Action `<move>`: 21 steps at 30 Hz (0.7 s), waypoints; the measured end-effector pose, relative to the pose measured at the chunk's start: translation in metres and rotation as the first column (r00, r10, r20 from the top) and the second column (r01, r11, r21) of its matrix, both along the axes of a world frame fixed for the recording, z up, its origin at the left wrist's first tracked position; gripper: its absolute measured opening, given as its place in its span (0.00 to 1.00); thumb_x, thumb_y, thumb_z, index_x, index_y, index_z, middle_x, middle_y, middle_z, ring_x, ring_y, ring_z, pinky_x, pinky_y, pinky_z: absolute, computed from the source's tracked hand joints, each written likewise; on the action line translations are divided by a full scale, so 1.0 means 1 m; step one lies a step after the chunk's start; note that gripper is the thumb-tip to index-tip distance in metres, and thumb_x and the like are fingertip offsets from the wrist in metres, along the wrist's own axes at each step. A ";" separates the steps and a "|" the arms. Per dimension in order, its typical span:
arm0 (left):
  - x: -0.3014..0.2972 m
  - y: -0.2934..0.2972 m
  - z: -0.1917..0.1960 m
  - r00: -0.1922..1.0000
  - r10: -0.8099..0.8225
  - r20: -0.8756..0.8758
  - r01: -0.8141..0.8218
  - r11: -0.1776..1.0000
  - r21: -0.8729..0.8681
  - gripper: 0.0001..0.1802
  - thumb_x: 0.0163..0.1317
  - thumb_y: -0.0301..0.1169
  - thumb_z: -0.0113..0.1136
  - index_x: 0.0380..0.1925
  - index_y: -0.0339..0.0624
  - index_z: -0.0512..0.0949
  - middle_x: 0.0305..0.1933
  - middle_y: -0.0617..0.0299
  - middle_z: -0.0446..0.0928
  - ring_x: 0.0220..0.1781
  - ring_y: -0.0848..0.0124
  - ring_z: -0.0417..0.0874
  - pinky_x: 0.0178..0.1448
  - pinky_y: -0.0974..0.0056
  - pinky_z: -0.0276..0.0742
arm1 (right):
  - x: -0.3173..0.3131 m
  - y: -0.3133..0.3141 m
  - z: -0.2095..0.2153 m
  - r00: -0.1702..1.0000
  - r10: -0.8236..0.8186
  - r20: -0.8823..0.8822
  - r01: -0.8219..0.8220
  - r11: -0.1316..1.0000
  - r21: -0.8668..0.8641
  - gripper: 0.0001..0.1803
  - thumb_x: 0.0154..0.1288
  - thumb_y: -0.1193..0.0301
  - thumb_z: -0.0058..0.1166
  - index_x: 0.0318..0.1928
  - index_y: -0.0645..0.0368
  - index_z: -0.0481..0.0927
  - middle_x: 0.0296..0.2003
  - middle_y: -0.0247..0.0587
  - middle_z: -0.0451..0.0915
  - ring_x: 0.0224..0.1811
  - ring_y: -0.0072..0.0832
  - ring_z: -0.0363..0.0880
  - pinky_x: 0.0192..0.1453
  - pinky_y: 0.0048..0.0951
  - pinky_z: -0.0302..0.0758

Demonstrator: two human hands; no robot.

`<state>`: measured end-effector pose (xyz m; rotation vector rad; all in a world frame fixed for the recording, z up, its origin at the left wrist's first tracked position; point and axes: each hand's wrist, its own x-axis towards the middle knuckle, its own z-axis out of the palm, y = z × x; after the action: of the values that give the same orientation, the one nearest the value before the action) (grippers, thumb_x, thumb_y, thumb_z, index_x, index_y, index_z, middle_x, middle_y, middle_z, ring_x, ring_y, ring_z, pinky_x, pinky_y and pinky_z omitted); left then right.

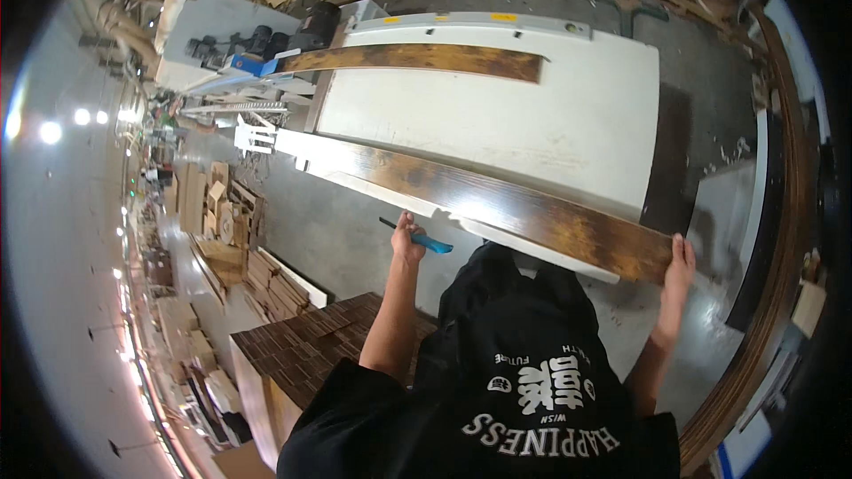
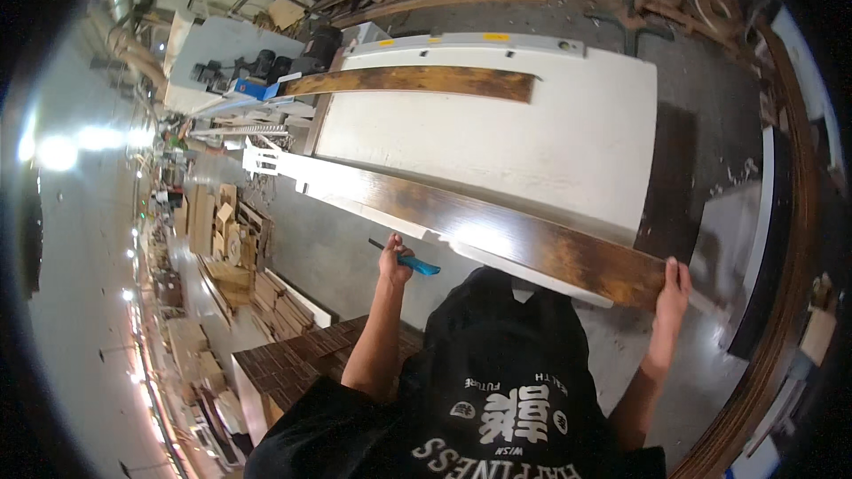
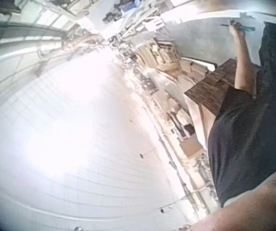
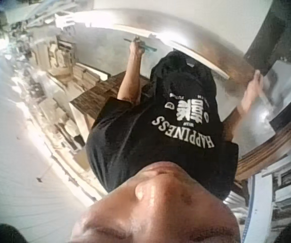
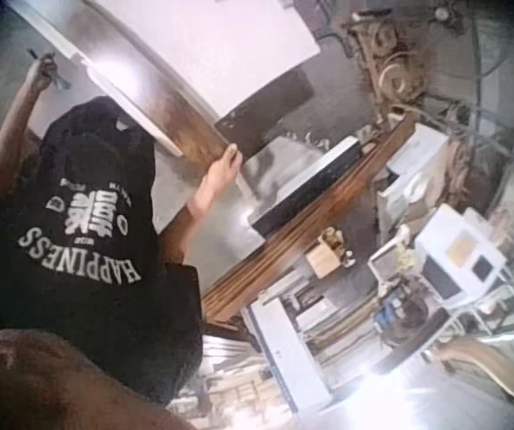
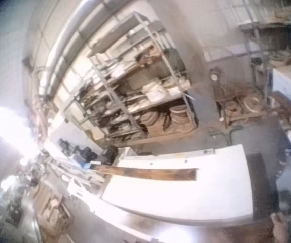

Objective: The recorder is marking wood boards with a pen and organizing them on a table in a manufacturing workshop.

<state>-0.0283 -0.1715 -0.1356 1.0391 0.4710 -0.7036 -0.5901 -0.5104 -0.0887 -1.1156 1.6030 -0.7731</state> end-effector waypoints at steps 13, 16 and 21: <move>0.052 -0.132 0.054 0.997 -0.038 -0.061 -0.023 0.634 -0.773 0.26 0.82 0.45 0.48 0.67 0.37 0.76 0.62 0.52 0.83 0.61 0.59 0.83 0.66 0.53 0.82 | -0.051 -0.016 0.222 0.997 0.015 -0.074 -0.023 0.993 -0.113 0.42 0.75 0.47 0.58 0.75 0.67 0.69 0.76 0.58 0.65 0.76 0.50 0.67 0.78 0.50 0.66; 0.063 -0.129 0.066 0.992 0.025 -0.125 -0.108 0.684 -0.721 0.30 0.82 0.48 0.42 0.70 0.37 0.74 0.64 0.54 0.81 0.62 0.63 0.82 0.66 0.56 0.81 | -0.068 -0.048 0.240 0.971 0.228 -0.074 -0.230 0.973 -0.029 0.43 0.74 0.50 0.60 0.77 0.64 0.64 0.77 0.55 0.64 0.77 0.48 0.66 0.79 0.51 0.66; 0.072 -0.094 0.037 0.973 0.092 -0.214 -0.162 0.927 -0.339 0.28 0.78 0.52 0.45 0.51 0.41 0.83 0.39 0.58 0.84 0.39 0.64 0.83 0.46 0.54 0.84 | 0.004 0.009 0.241 0.804 0.594 0.025 -0.586 0.784 0.205 0.49 0.71 0.55 0.66 0.82 0.57 0.54 0.80 0.49 0.61 0.79 0.43 0.64 0.80 0.52 0.65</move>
<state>0.0433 -0.2659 -0.0982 0.5958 0.5516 -0.7449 -0.5864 -0.5012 0.1519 -1.3845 1.2131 -0.1607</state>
